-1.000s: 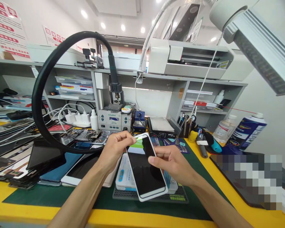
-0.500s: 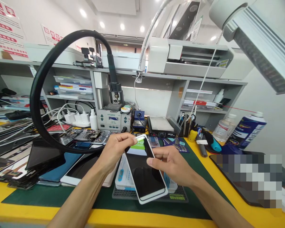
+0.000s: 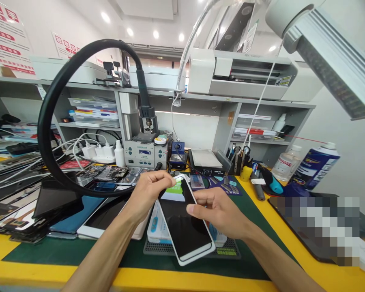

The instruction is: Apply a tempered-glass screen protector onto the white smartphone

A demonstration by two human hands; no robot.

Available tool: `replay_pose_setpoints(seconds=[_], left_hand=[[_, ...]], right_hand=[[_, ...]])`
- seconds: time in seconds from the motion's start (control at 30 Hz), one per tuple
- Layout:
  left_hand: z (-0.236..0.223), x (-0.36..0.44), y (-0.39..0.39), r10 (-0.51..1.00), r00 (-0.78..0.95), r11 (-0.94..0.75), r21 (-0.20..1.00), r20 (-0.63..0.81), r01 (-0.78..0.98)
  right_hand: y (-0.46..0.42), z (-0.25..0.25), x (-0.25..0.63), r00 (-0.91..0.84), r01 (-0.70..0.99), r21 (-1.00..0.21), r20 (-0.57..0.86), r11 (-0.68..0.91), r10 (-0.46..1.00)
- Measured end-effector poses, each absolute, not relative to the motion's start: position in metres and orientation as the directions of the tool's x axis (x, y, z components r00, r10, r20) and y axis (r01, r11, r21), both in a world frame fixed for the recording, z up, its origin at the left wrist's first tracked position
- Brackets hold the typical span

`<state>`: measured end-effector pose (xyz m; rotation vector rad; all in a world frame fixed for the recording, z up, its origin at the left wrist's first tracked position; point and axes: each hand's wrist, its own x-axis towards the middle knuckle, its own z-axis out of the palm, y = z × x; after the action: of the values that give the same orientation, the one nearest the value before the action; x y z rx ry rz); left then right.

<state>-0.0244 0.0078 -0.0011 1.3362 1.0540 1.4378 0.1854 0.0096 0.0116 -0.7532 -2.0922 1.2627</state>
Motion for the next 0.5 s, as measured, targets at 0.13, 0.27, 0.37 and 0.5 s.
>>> replay_pose_setpoints(seconds=[0.13, 0.27, 0.37, 0.5], left_hand=[[-0.0027, -0.0254, 0.0083, 0.966, -0.019, -0.259, 0.965, 0.259, -0.029], [-0.0024, -0.0269, 0.0082, 0.967, -0.001, -0.256, 0.967, 0.256, -0.011], [-0.0011, -0.0278, 0.008, 0.967, 0.016, -0.256, 0.967, 0.256, 0.003], [0.0003, -0.0284, 0.007, 0.97, 0.051, -0.24, 0.971, 0.239, 0.01]], right_hand=[[0.009, 0.013, 0.1852, -0.693, 0.162, -0.911, 0.168, 0.379, 0.701], [0.009, 0.013, 0.1859, -0.707, 0.164, -0.915, 0.151, 0.368, 0.69], [0.0094, 0.0129, 0.1865, -0.713, 0.162, -0.917, 0.148, 0.366, 0.686], [0.0086, 0.0144, 0.1875, -0.731, 0.149, -0.931, 0.124, 0.334, 0.671]])
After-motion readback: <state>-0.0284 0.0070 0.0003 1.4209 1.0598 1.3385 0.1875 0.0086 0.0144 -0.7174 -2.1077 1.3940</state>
